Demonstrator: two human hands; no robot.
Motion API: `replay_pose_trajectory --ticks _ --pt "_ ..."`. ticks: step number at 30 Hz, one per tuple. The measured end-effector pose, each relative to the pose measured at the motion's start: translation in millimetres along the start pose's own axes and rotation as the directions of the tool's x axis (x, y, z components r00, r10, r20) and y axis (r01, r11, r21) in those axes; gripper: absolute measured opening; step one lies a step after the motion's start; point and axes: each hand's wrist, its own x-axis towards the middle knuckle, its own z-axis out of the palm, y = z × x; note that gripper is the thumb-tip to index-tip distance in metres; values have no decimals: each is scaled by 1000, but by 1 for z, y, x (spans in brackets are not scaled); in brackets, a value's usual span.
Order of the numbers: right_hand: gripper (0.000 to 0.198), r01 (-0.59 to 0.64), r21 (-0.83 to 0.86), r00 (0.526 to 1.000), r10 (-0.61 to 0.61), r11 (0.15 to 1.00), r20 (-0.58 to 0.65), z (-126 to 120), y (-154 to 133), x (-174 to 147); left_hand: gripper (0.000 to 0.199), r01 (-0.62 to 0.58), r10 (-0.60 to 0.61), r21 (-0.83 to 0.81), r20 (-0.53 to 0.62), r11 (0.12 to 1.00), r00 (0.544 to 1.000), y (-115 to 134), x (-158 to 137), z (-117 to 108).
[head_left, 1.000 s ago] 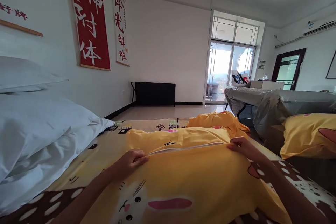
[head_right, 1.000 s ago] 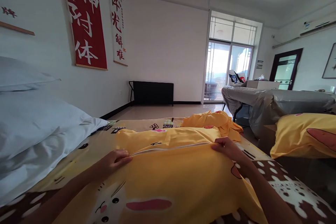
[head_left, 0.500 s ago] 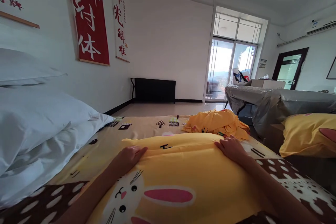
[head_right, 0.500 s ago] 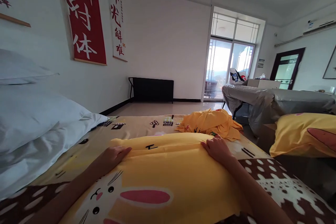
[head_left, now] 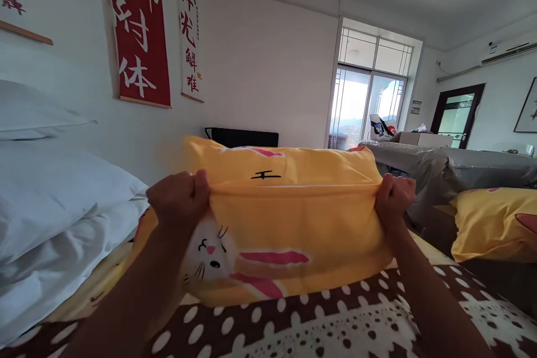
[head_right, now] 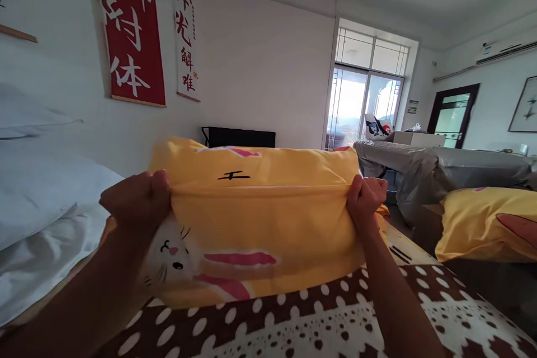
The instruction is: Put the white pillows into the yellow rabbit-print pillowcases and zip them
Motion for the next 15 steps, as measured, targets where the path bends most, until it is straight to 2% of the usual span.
replay_pose_trajectory --ticks 2,3,4,6,9,12,15 --pt "49 -61 -10 983 62 998 172 8 5 -31 48 46 -40 -30 172 998 984 -10 -31 14" --pt "49 -108 -32 954 113 994 279 12 6 -54 48 67 -49 -52 288 996 956 -14 -51 22" --pt "49 -161 -61 911 172 985 375 16 7 -80 49 76 -39 -76 400 994 916 -18 -73 30" --pt "51 -225 -95 839 243 970 487 21 9 -132 51 63 20 -126 573 990 819 -22 -111 45" --pt "55 -279 -119 775 296 953 559 23 16 -186 51 67 70 -159 723 985 687 -24 -140 59" --pt "56 -316 -159 732 347 935 587 23 32 -201 53 93 57 -144 786 985 616 -19 -139 58" --pt "55 -339 -222 695 403 914 596 19 43 -187 53 124 41 -133 825 983 563 -13 -132 48"
